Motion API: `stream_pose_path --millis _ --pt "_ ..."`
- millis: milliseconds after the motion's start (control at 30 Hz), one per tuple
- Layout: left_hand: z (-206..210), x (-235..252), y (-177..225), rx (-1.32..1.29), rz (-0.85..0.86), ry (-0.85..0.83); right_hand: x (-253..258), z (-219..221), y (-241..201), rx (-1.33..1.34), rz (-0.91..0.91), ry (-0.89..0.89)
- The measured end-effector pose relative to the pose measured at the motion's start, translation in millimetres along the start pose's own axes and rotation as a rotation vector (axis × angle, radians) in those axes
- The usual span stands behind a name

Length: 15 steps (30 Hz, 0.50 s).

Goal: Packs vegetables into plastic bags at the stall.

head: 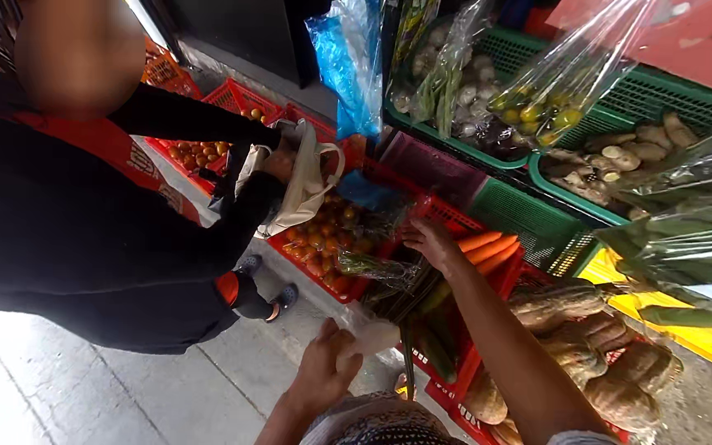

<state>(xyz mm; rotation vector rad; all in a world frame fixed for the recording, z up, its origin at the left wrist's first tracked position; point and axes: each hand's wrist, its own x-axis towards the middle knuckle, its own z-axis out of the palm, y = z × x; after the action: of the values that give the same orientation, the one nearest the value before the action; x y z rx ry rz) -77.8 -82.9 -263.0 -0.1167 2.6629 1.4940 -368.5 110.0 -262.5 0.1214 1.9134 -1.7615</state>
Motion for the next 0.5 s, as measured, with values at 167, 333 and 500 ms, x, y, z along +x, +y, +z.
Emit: stream_pose_path --millis 167,333,500 --pt "0.8 -29.0 -17.3 0.041 0.006 0.408 89.0 38.3 2.9 0.052 0.15 0.133" --pt "-13.3 -50.8 -28.5 0.033 0.012 0.453 140.9 58.1 13.5 0.07 0.273 0.173" --pt "-18.4 -45.6 -34.3 -0.117 0.015 0.312 148.5 62.6 -0.8 0.036 -0.029 0.217"
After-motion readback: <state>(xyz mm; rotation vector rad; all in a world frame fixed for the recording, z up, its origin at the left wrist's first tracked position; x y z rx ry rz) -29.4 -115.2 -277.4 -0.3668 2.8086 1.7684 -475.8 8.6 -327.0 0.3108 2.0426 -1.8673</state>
